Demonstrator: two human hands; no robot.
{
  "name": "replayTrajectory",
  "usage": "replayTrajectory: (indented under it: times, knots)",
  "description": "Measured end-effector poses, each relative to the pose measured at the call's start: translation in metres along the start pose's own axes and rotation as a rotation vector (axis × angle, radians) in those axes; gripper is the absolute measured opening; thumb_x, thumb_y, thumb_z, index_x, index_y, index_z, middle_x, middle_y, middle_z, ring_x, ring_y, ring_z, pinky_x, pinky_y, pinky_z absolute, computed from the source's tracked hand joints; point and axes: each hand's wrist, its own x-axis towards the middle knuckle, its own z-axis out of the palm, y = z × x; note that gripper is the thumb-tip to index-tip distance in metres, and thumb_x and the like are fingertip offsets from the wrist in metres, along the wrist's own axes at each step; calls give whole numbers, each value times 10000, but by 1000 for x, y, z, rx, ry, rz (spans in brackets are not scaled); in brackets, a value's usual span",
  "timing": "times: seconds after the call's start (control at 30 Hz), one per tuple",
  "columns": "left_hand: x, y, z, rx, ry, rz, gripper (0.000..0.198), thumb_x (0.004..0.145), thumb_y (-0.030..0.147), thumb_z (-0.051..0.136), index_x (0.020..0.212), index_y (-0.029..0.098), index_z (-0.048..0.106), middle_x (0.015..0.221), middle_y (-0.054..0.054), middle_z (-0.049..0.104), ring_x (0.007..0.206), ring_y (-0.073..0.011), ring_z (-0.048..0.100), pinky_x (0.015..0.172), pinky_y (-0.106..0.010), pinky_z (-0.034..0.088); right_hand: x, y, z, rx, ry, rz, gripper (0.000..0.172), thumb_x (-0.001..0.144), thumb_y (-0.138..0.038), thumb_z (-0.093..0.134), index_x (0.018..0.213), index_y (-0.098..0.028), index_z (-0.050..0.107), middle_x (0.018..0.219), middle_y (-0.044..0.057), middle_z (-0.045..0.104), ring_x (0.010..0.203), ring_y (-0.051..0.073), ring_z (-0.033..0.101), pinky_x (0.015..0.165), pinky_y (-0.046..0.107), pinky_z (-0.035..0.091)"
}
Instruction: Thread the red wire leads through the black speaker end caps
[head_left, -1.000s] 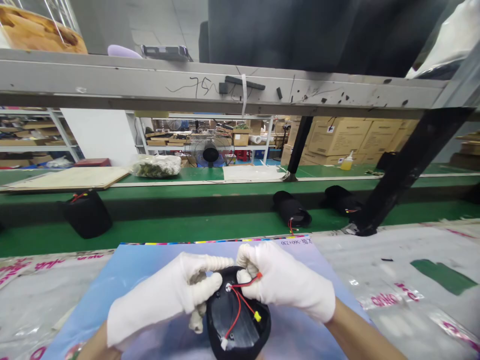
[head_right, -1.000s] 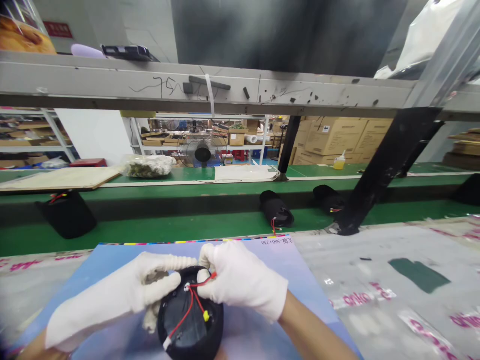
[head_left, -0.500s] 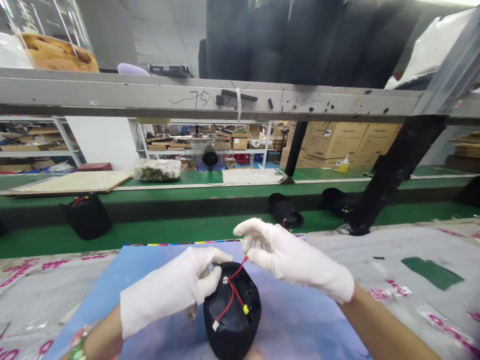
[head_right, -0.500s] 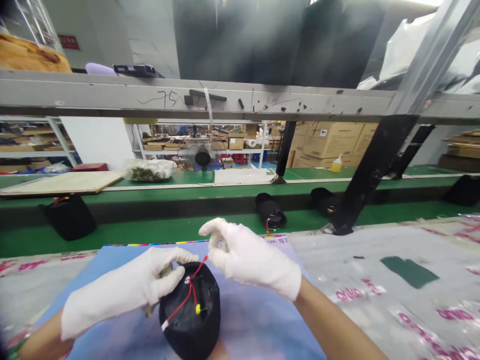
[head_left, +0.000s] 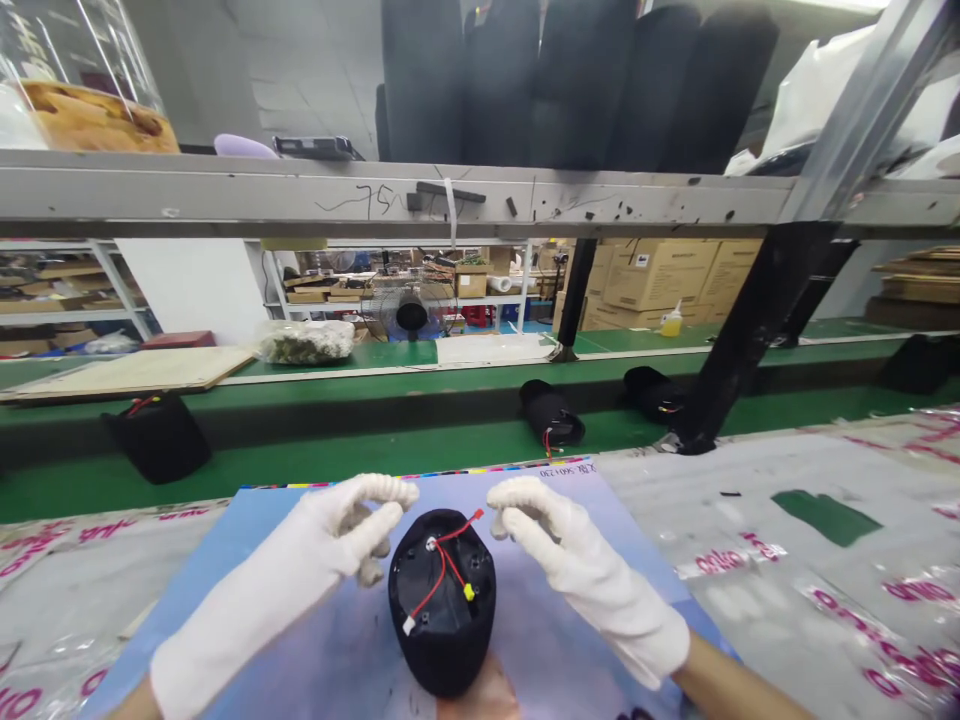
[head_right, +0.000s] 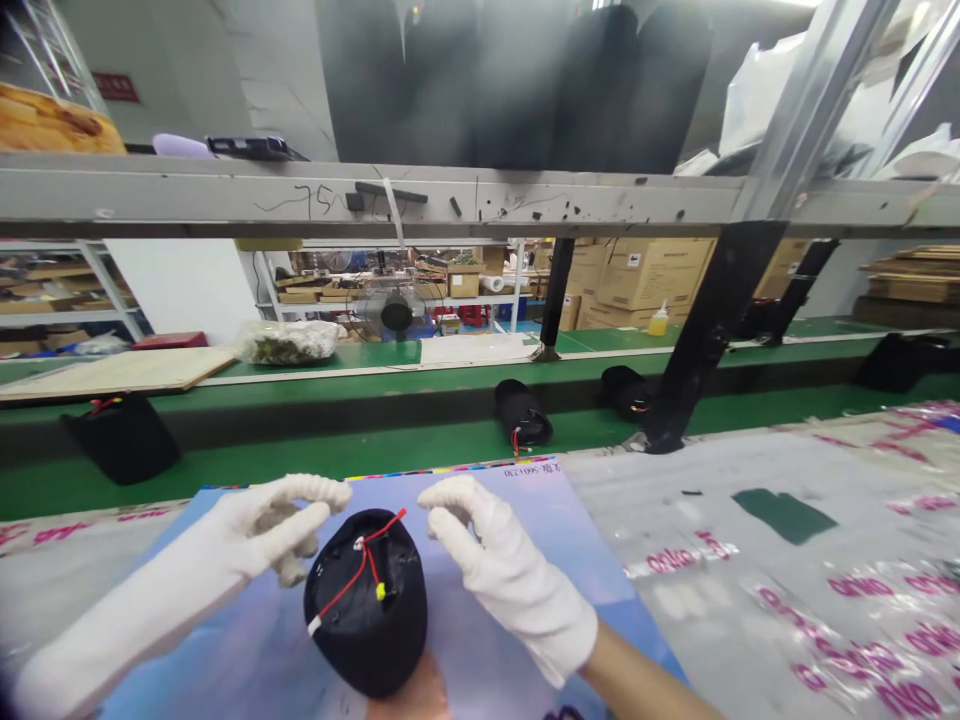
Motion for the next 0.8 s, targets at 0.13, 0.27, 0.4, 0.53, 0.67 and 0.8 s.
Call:
replayTrajectory:
  times: [0.13,0.27,0.4,0.53,0.67,0.8]
  knots:
    - [-16,-22,4,-15,55,61,341,861,545,603,981,235,682,757,22,637,615,-112,525,591,-229,486,5,-2,4,13,-11,-100,129,908,-184,505,1012,-240,557,943,27,621,855,165,626,818,320,543]
    - [-42,-46,15,40,318,230,293,854,561,596,904,304,727,871,9,709,728,-163,637,726,-248,546,-13,7,5,-150,13,-225,412,881,-97,465,1240,-299,465,1237,79,549,1078,213,609,958,386,523]
    - [-43,-65,42,106,502,459,269,929,475,515,1101,399,707,1163,23,683,1081,-205,642,991,-262,488,-23,19,12,-211,-95,-165,714,862,-83,486,1465,-364,228,1470,97,425,1189,246,598,1022,437,516]
    - [-23,-73,56,199,476,573,282,958,331,489,1174,349,670,1127,-11,641,1033,-173,652,975,-235,490,-25,27,23,-183,-127,-145,760,892,-63,433,1501,-414,143,1511,62,431,1314,240,528,1082,455,473]
    - [-17,-68,47,243,390,648,292,952,286,484,1192,339,642,1140,-24,609,1052,-180,624,970,-269,489,-31,28,27,-164,-123,-144,737,903,-62,426,1509,-390,167,1532,73,412,1358,245,482,1112,473,435]
    - [-19,-46,35,109,378,551,201,945,335,522,1085,315,665,1134,-13,619,1055,-178,609,948,-266,488,-28,23,24,-71,-126,-59,640,912,-115,475,1480,-347,295,1491,93,467,1309,261,531,1108,500,432]
